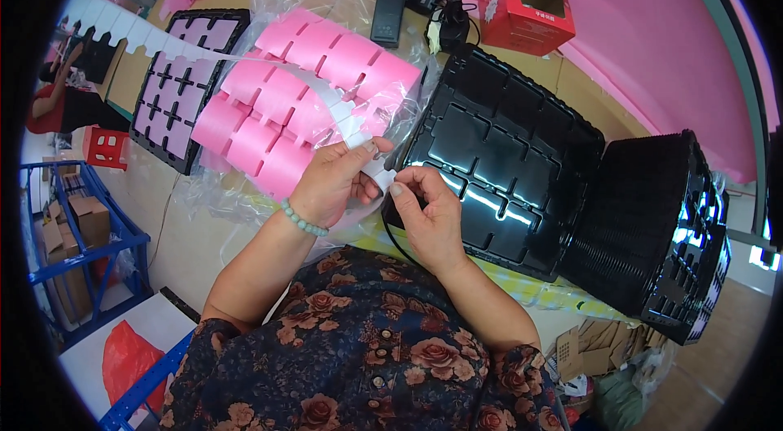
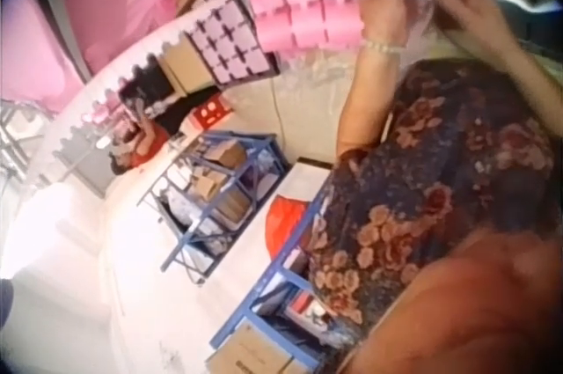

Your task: The person places pink foam inserts into black plastic grid trays by hand, then applies adhesive strips to the inserts.

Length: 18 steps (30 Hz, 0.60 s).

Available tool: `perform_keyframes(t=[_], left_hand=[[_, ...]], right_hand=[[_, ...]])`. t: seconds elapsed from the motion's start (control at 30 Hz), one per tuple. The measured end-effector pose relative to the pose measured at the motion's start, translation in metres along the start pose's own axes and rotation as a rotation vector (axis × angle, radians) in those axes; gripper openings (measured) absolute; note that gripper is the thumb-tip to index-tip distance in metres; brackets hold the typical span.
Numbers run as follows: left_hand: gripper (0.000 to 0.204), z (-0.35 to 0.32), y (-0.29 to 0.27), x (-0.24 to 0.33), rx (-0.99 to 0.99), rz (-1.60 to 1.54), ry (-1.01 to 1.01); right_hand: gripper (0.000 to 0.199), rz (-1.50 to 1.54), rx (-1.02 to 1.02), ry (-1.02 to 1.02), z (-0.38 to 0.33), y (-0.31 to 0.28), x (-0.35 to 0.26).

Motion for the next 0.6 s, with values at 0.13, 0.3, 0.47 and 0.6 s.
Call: perform_keyframes(t=[0.13,0.3,0.47,0.6], left_hand=[[0.030,0.009,0.006,0.000,-0.112,-0.112,0.005],[0.036,0.015,0.012,0.016,0.003,-0.550,0.018],[0.038,0.017,0.015,0.044,-0.306,-0.728,0.200],[0.039,0.011,0.012,0.041,-0.081,-0.602,0.251]], right_hand=[[0.032,0.297,-0.094,0.143,0.011,0.003,0.022],[0.036,0.486,-0.309,0.197,0.019,0.022,0.021],[0.031,0.693,-0.373,0.239,0.019,0.037,0.010],[0.015,0.629,-0.257,0.189,0.024,0.033,0.010]])
Point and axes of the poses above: each hand's wrist, its own z-axis towards the middle knuckle, its own y-axis out of the palm, x = y × z, the point moved 10 cm from there along z, towards the middle knuckle, and after that the axes turned 3 degrees about -x, right-handed, at the moved point
